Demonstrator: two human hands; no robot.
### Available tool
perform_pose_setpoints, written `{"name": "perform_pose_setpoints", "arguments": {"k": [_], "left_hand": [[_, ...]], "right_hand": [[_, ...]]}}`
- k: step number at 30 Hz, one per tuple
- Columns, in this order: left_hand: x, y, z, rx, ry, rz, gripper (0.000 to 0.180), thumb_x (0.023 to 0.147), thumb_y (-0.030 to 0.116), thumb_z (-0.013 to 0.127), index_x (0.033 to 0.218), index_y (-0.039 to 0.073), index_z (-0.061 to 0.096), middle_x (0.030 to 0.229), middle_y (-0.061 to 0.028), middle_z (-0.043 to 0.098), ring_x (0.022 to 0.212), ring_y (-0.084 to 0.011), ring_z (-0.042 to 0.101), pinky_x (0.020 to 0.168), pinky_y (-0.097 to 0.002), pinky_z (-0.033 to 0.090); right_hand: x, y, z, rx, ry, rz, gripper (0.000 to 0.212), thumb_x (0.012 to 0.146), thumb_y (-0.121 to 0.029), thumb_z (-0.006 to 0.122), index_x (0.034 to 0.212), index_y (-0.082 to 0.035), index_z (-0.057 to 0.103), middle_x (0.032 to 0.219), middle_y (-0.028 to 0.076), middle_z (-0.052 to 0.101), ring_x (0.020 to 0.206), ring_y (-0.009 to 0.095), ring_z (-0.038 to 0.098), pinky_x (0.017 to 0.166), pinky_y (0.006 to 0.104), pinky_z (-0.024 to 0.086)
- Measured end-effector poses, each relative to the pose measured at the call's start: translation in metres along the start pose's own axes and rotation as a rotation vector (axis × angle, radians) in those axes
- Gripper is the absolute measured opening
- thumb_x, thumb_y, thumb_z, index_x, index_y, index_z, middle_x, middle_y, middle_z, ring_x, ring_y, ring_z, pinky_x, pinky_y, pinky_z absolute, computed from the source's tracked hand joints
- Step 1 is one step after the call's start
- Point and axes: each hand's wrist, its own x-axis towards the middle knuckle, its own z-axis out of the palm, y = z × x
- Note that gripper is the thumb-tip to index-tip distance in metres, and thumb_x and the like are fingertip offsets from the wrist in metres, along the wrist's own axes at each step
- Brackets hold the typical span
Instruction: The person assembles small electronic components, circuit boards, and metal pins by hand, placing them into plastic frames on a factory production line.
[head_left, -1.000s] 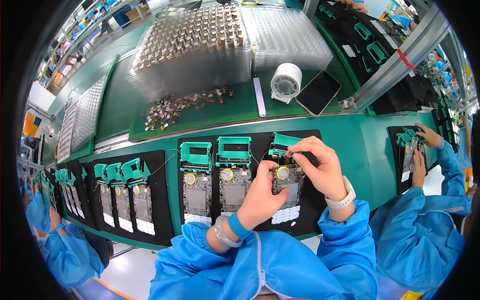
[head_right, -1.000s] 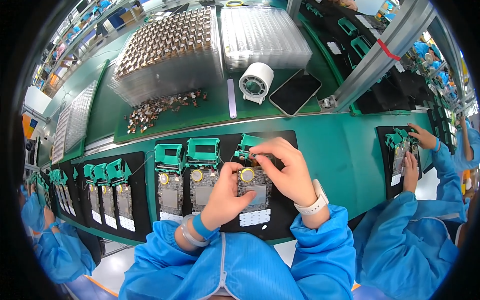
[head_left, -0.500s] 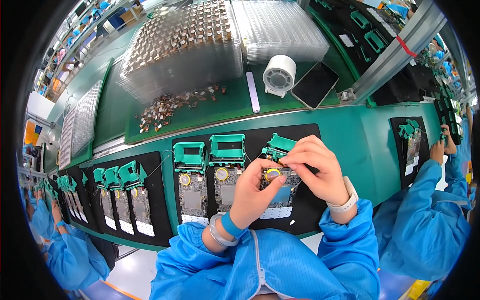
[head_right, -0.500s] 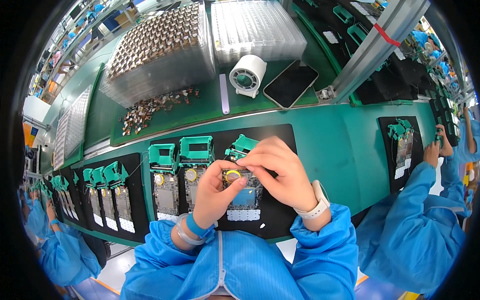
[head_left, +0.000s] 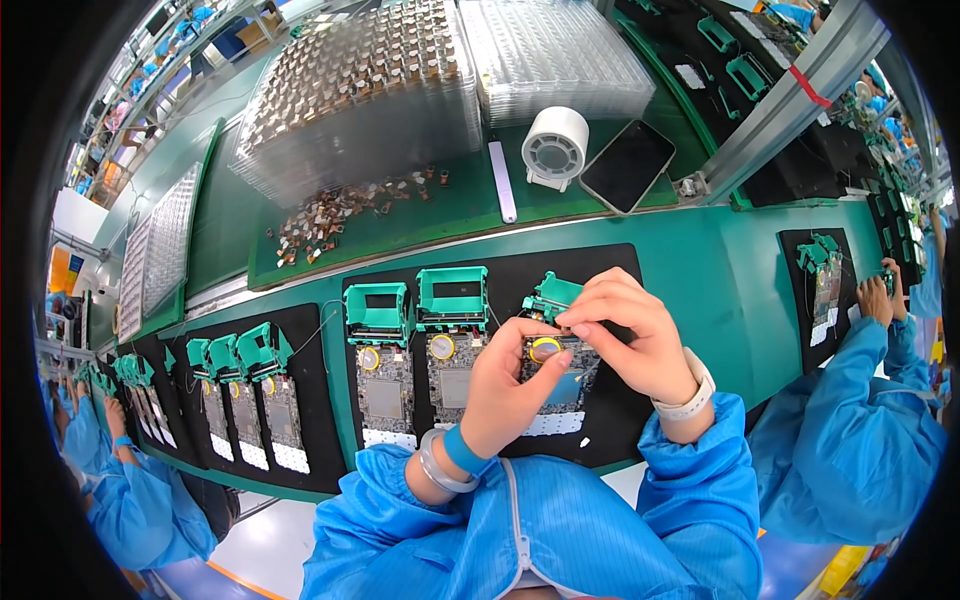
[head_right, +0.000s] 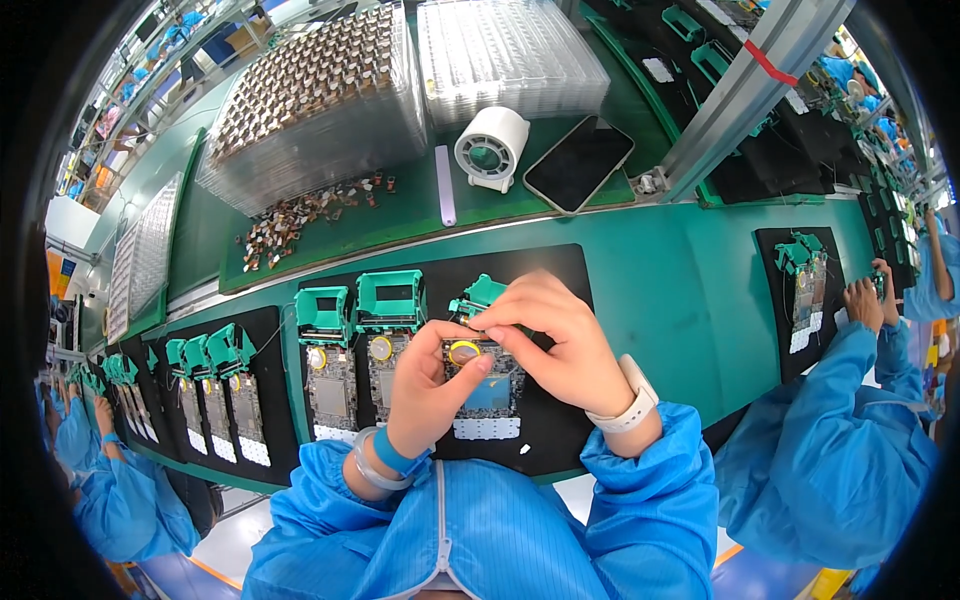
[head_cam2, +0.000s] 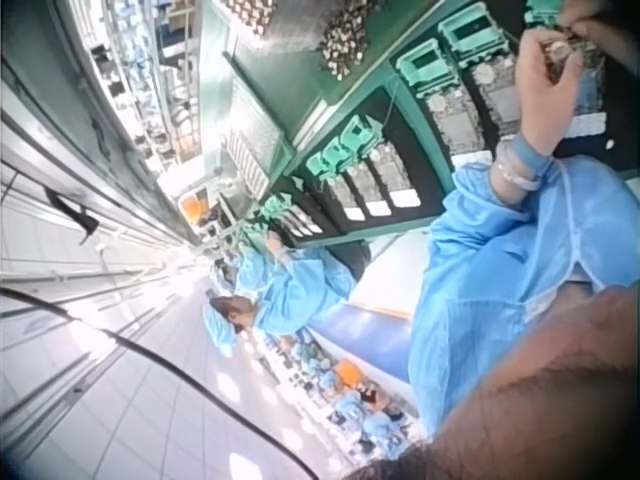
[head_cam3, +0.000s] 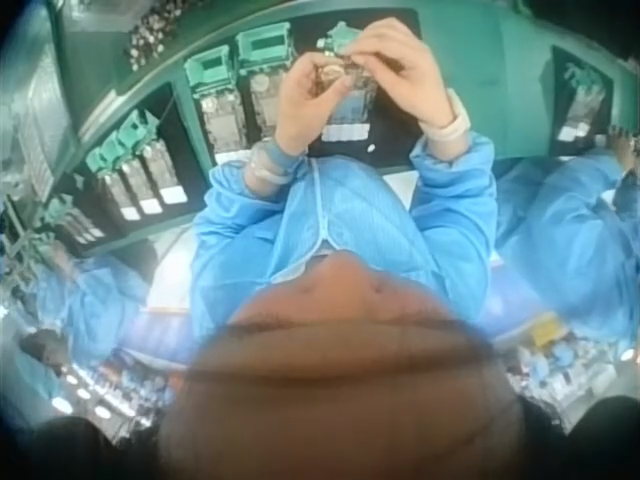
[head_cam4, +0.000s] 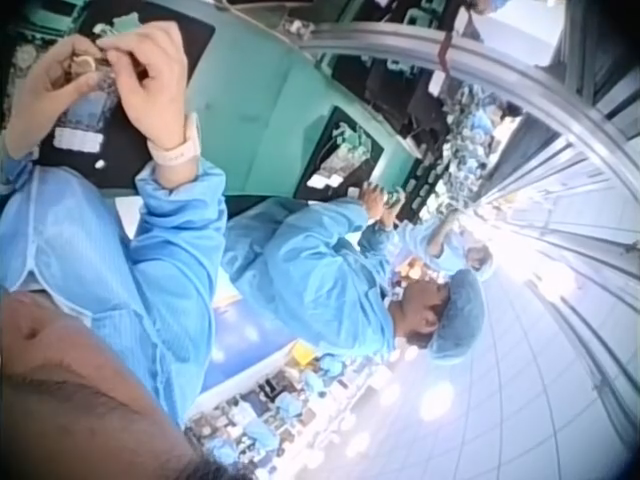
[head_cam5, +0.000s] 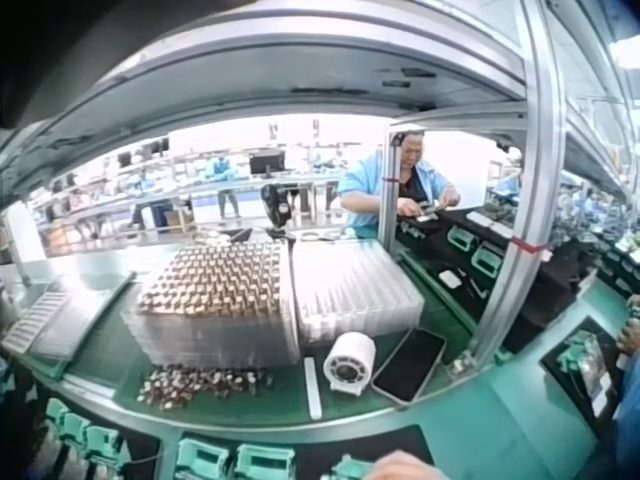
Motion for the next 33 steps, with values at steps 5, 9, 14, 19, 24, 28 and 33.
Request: {"name": "perform_pose_setpoints", "arguments": {"k": [5, 9, 14, 19, 24, 28, 33], "left_hand": [[-0.001, 0.002, 0.003, -0.066, 0.043, -0.039, 0.018, 0.087, 0.000, 0.062, 0.103, 0.000, 0.052, 0.097, -0.0030, 0.057, 0.090, -0.0060, 0.053, 0.078, -0.0198, 0.044], [-0.004, -0.003, 0.007, 0.017, 0.121, 0.038, 0.017, 0.087, 0.000, 0.062, 0.101, 0.001, 0.053, 0.095, -0.0034, 0.058, 0.087, -0.0060, 0.053, 0.076, -0.0195, 0.044], [-0.006, -0.006, 0.009, 0.024, 0.168, 0.079, 0.017, 0.086, -0.001, 0.063, 0.100, 0.001, 0.054, 0.094, -0.0043, 0.060, 0.086, -0.0061, 0.054, 0.075, -0.0197, 0.044], [-0.007, -0.006, 0.006, 0.089, 0.156, 0.065, 0.020, 0.084, -0.001, 0.064, 0.101, 0.000, 0.053, 0.095, -0.0045, 0.060, 0.086, -0.0063, 0.054, 0.075, -0.0202, 0.045], [-0.006, -0.012, 0.004, 0.040, 0.190, 0.135, 0.021, 0.085, 0.001, 0.063, 0.103, 0.001, 0.053, 0.095, -0.0053, 0.060, 0.086, -0.0075, 0.055, 0.074, -0.0217, 0.047], [0.000, -0.011, -0.004, 0.218, 0.070, -0.129, 0.034, 0.087, 0.013, 0.063, 0.114, 0.002, 0.046, 0.094, -0.0120, 0.061, 0.082, -0.0171, 0.061, 0.070, -0.0296, 0.049], [-0.037, 0.029, -0.025, 0.667, 0.039, -0.001, 0.059, 0.085, 0.011, 0.064, 0.135, 0.001, 0.035, 0.120, -0.0199, 0.054, 0.106, -0.0270, 0.058, 0.087, -0.0359, 0.050]], "right_hand": [[0.000, -0.003, -0.003, 0.070, -0.042, 0.040, 0.024, 0.075, 0.006, 0.063, 0.097, -0.005, 0.066, 0.083, 0.005, 0.062, 0.086, 0.023, 0.055, 0.079, 0.0329, 0.045], [-0.005, 0.001, 0.002, 0.253, -0.081, 0.107, 0.033, 0.074, 0.008, 0.060, 0.104, -0.004, 0.060, 0.087, 0.004, 0.057, 0.089, 0.020, 0.054, 0.084, 0.0309, 0.042], [-0.010, 0.005, 0.009, 0.363, -0.097, 0.158, 0.033, 0.075, 0.010, 0.058, 0.104, -0.003, 0.057, 0.095, 0.007, 0.053, 0.091, 0.017, 0.053, 0.087, 0.0292, 0.041], [-0.010, 0.008, 0.007, 0.392, -0.102, 0.171, 0.031, 0.076, 0.010, 0.057, 0.104, -0.002, 0.056, 0.098, 0.007, 0.051, 0.091, 0.015, 0.053, 0.088, 0.0287, 0.041], [-0.006, 0.013, 0.010, 0.307, -0.018, -0.007, 0.028, 0.076, 0.007, 0.061, 0.102, -0.001, 0.058, 0.104, 0.010, 0.055, 0.099, 0.022, 0.053, 0.092, 0.0331, 0.040], [-0.009, 0.010, 0.007, 0.188, 0.231, -0.022, 0.024, 0.077, -0.001, 0.062, 0.102, -0.001, 0.059, 0.108, 0.013, 0.056, 0.108, 0.026, 0.050, 0.097, 0.0381, 0.038], [-0.032, -0.037, -0.005, 0.263, 0.438, -0.179, 0.029, 0.084, -0.023, 0.058, 0.104, -0.001, 0.060, 0.107, 0.016, 0.056, 0.103, 0.029, 0.052, 0.093, 0.0420, 0.038]]}}
